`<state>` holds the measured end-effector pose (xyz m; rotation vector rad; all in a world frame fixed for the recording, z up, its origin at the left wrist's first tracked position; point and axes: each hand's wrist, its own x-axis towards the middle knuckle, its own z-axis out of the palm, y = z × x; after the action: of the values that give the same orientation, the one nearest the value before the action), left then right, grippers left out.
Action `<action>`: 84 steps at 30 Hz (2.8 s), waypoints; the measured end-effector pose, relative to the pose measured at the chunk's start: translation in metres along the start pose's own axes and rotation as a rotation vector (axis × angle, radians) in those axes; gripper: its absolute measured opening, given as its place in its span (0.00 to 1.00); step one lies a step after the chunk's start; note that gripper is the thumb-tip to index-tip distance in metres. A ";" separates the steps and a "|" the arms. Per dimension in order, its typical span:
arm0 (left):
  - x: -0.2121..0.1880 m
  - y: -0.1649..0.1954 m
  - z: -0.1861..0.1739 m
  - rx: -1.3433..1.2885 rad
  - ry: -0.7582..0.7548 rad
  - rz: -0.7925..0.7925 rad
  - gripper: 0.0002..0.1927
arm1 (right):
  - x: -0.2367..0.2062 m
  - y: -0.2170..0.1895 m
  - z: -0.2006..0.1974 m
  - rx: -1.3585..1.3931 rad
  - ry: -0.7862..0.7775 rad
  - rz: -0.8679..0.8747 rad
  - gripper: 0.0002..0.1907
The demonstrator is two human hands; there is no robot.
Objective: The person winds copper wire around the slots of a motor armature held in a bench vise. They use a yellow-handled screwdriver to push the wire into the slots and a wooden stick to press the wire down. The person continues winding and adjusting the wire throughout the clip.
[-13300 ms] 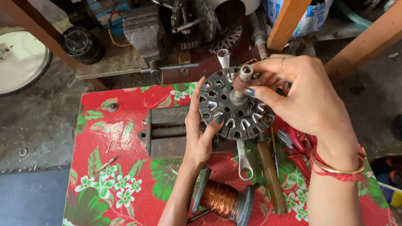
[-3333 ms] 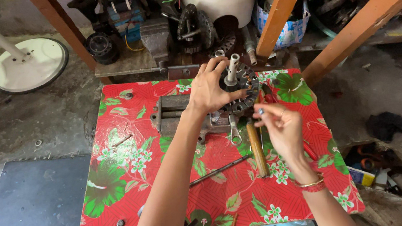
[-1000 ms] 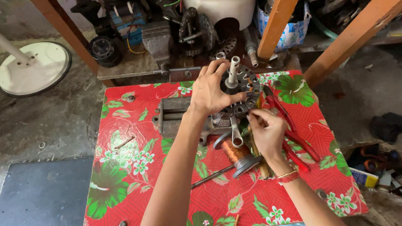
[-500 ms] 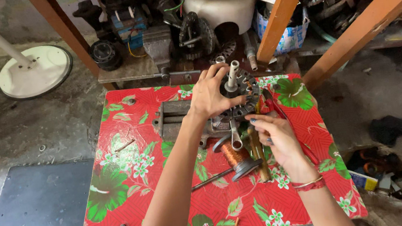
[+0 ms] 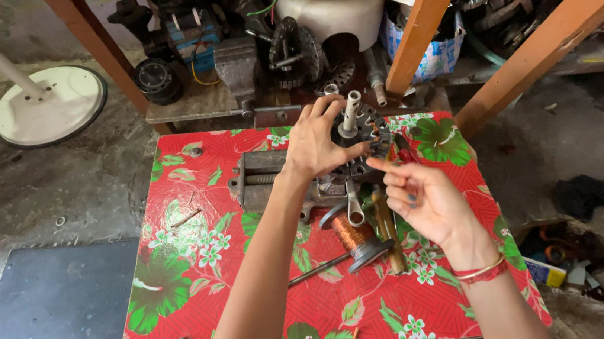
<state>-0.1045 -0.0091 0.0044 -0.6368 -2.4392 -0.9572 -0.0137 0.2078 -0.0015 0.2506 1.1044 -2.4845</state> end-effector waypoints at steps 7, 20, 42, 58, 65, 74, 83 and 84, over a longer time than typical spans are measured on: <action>0.000 -0.008 0.007 -0.018 0.021 0.030 0.37 | 0.011 -0.015 0.015 0.280 -0.136 0.086 0.31; -0.002 -0.009 0.008 -0.040 0.059 0.051 0.37 | 0.008 -0.017 0.007 0.262 -0.348 0.027 0.35; 0.002 0.003 -0.001 0.007 -0.019 -0.017 0.47 | 0.049 0.027 -0.069 -0.266 0.182 -0.348 0.08; 0.001 0.001 -0.001 0.024 -0.009 -0.007 0.42 | 0.009 0.052 -0.004 -1.147 0.374 -0.777 0.09; 0.000 0.000 -0.001 0.024 -0.013 -0.004 0.40 | 0.012 0.023 0.001 -0.771 0.250 -0.489 0.07; 0.000 -0.002 0.001 -0.003 0.017 0.004 0.36 | 0.018 0.005 -0.009 -0.479 0.048 -0.293 0.13; 0.000 -0.002 0.002 -0.013 0.012 -0.001 0.37 | 0.014 -0.002 0.011 -0.641 -0.007 -0.265 0.16; 0.000 -0.003 0.002 -0.010 0.015 0.004 0.37 | 0.015 -0.002 0.015 -0.658 0.015 -0.259 0.16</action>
<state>-0.1060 -0.0093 0.0013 -0.6354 -2.4205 -0.9691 -0.0285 0.1934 0.0050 -0.0740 1.9792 -2.1622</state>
